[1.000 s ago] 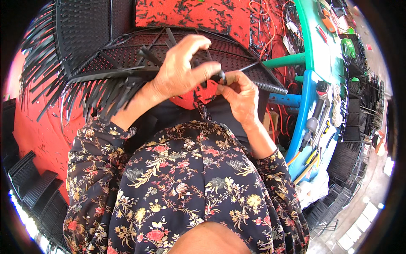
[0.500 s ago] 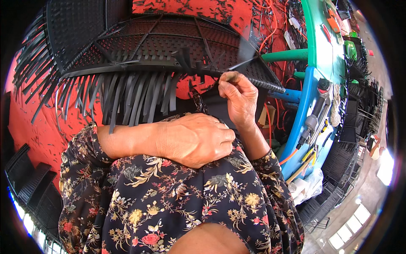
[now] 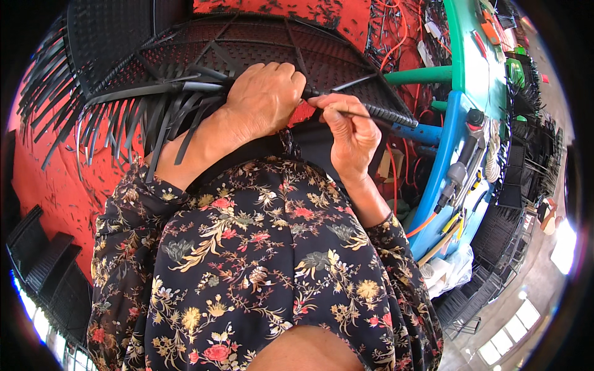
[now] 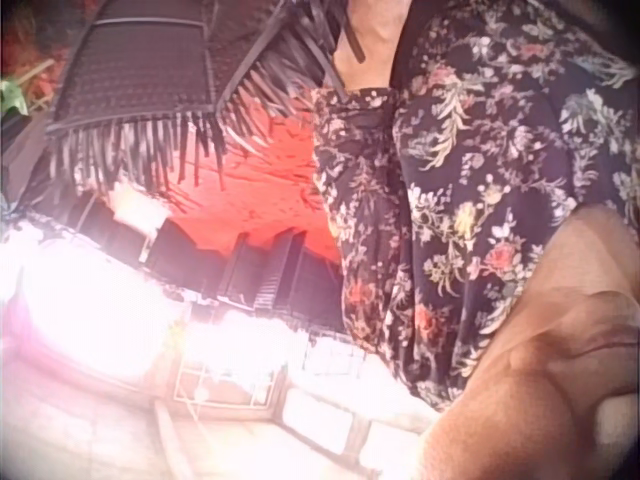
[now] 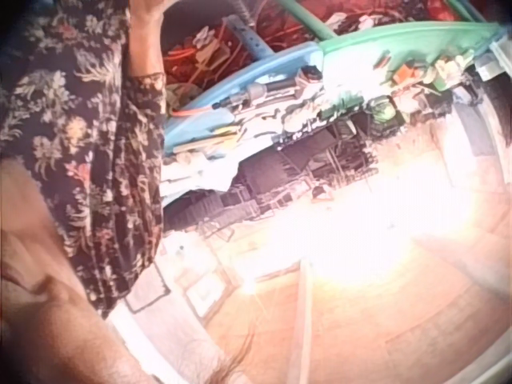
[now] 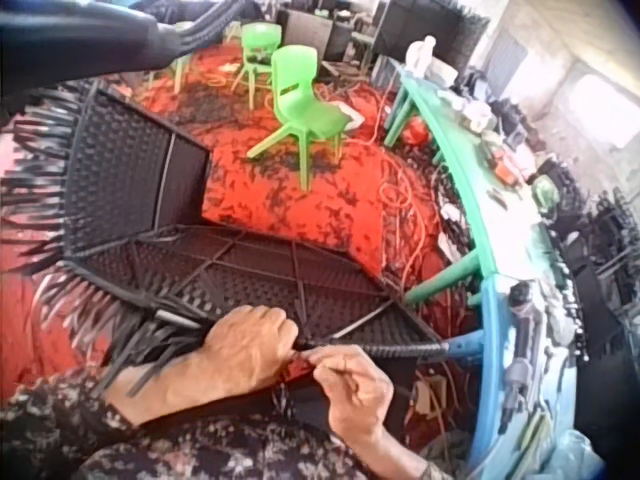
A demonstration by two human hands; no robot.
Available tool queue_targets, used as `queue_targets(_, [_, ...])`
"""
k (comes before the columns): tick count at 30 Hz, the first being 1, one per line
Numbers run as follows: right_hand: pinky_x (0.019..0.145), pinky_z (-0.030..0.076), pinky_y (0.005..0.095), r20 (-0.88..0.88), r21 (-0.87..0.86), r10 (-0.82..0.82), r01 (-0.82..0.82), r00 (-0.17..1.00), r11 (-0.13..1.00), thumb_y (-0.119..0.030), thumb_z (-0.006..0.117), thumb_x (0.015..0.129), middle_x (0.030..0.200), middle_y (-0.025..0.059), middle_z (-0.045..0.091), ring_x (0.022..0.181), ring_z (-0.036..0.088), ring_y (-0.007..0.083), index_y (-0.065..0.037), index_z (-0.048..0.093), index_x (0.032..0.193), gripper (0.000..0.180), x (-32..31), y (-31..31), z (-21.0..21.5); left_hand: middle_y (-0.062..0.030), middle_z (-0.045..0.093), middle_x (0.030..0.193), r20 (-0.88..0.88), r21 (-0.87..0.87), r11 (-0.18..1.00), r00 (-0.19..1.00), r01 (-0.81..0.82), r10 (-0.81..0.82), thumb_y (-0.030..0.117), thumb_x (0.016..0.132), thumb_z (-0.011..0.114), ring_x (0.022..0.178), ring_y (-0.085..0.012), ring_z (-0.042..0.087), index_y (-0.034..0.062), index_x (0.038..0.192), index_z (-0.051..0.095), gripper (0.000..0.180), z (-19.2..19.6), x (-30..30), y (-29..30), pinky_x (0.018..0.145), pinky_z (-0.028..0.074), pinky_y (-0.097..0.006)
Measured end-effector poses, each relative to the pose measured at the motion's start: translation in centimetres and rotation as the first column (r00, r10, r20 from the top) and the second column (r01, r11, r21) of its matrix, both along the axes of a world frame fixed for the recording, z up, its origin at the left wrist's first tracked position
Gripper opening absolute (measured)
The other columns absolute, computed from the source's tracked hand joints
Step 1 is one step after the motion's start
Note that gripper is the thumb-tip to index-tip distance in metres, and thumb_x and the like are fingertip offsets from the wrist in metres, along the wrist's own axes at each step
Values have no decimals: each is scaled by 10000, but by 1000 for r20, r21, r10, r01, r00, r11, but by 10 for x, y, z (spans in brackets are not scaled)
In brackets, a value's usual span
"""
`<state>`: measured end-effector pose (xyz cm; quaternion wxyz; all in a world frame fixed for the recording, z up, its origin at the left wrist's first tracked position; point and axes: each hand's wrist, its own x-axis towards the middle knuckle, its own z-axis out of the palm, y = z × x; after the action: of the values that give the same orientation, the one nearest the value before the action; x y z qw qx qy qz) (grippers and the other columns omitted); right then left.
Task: The person weaves strips of black material through a metal furniture frame, secures them using a pneumatic stapler, and trims excess with pliers and a utility knife.
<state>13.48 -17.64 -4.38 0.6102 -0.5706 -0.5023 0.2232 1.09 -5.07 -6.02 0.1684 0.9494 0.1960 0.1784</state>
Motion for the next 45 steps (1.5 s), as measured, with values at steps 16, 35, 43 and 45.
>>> queue_targets(16, [731, 476, 259, -70, -48, 118, -121, 991, 991, -23, 586, 902, 854, 110, 617, 793, 596, 163, 46, 530, 851, 103, -16, -8, 20, -89, 583, 778, 121, 16, 1000, 993, -10, 8, 169, 697, 697, 794, -280, 606, 50, 783, 540, 215, -10, -5, 5, 663, 500, -387])
queue_targets(35, [479, 386, 252, 304, -102, -7, 40, 952, 994, -89, 673, 835, 540, 61, 491, 479, 438, 111, -8, 483, 670, 265, 32, 73, 23, -94, 587, 755, 232, -153, 986, 968, -64, 99, 271, 701, 746, 732, -308, 605, 40, 826, 606, 298, -1, -10, 2, 598, 487, -392])
queue_targets(43, [529, 427, 212, 242, -329, 109, -24, 964, 944, -142, 648, 867, 618, 22, 623, 543, 526, 55, -24, 566, 672, 242, 56, 97, -1, -97, 612, 748, 262, -145, 983, 954, -110, 146, 277, 703, 744, 736, -311, 610, 39, 765, 597, 287, -7, -7, 0, 591, 484, -381])
queue_targets(45, [527, 432, 211, 284, -398, 93, 29, 954, 917, -145, 645, 868, 626, 27, 630, 544, 536, 56, -29, 579, 674, 235, 58, 98, -2, -94, 605, 738, 233, -159, 980, 960, -118, 153, 271, 692, 752, 727, -312, 606, 38, 739, 585, 290, -3, -5, 1, 586, 478, -382])
